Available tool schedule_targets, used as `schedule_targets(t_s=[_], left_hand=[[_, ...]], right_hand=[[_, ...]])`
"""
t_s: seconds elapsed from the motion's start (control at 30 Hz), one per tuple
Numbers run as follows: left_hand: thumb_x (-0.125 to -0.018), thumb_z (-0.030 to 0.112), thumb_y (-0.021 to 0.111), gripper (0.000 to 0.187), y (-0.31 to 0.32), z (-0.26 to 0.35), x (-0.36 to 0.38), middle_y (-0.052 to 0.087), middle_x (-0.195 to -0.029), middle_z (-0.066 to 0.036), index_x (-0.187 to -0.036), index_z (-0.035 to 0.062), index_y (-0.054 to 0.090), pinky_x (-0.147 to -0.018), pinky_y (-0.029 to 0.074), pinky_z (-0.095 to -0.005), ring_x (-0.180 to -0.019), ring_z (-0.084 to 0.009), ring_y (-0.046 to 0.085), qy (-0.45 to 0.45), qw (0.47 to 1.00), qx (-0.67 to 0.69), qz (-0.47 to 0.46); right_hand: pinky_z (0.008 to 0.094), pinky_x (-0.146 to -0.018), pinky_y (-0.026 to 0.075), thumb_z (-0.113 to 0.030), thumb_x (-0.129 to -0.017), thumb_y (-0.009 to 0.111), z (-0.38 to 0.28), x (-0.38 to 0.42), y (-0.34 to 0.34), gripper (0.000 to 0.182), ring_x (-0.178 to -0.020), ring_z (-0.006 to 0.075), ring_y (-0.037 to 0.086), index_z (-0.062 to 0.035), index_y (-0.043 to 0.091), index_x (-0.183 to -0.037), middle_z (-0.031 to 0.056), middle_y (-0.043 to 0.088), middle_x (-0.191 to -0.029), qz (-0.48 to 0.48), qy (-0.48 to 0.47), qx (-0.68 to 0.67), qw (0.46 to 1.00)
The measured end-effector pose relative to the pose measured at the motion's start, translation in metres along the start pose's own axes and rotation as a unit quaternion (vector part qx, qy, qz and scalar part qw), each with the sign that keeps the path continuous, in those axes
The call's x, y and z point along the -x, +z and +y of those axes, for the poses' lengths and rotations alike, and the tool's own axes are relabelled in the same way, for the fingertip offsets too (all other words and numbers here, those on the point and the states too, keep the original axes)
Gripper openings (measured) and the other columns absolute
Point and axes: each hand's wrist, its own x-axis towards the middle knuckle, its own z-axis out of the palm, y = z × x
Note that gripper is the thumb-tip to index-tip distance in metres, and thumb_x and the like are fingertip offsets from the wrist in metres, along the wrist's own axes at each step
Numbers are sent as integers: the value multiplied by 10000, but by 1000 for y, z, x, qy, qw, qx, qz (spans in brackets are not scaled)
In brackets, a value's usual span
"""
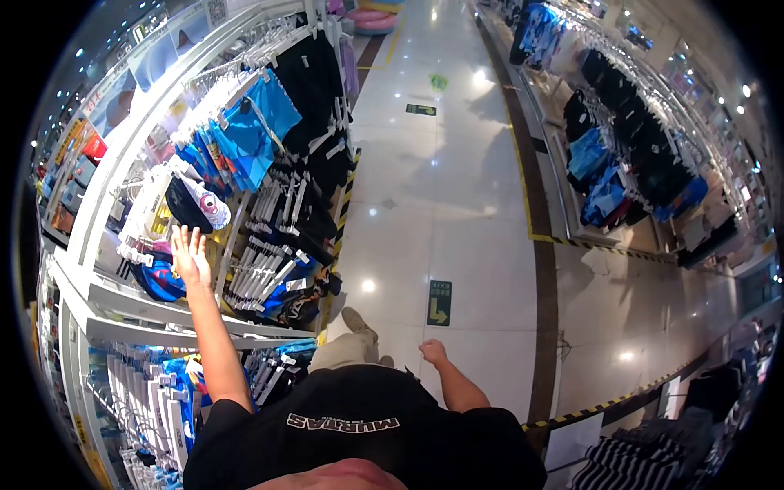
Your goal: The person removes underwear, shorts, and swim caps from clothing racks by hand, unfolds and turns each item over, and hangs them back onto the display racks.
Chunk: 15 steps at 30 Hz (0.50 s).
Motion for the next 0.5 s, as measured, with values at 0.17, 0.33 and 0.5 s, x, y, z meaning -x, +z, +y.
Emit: schedule_targets(t_s=[0.17, 0.33, 0.5], left_hand=[[-1034, 394, 455, 618, 1, 2, -48, 322, -1542, -163, -1532, 75, 274, -1077, 384, -475, -1306, -357, 466, 52, 994, 94, 0], [-1035, 428, 442, 613, 27, 23, -64, 418, -1463, -171, -1461, 3, 325, -1036, 416, -443, -1267, -339, 500, 73, 992, 101, 31], [-1021, 395, 504, 552, 17, 23, -87, 539, -1293, -156, -1359, -33, 422, -945, 479, -425, -1134, -344, 598, 146, 983, 40, 105]], right_hand=[[334, -520, 505, -276, -802, 730, -2, 17, -10, 251, -611, 179, 646, -31, 700, -852, 97, 677, -758, -54, 108, 98, 988], [446, -860, 526, -306, -844, 601, -42, -4, -16, 360, -932, 379, 687, 21, 734, -915, 280, 688, -961, -35, -24, 214, 976], [344, -594, 542, -199, -849, 617, -149, -74, -14, 199, -644, 188, 661, -32, 704, -783, 85, 680, -726, -52, -33, 169, 984]])
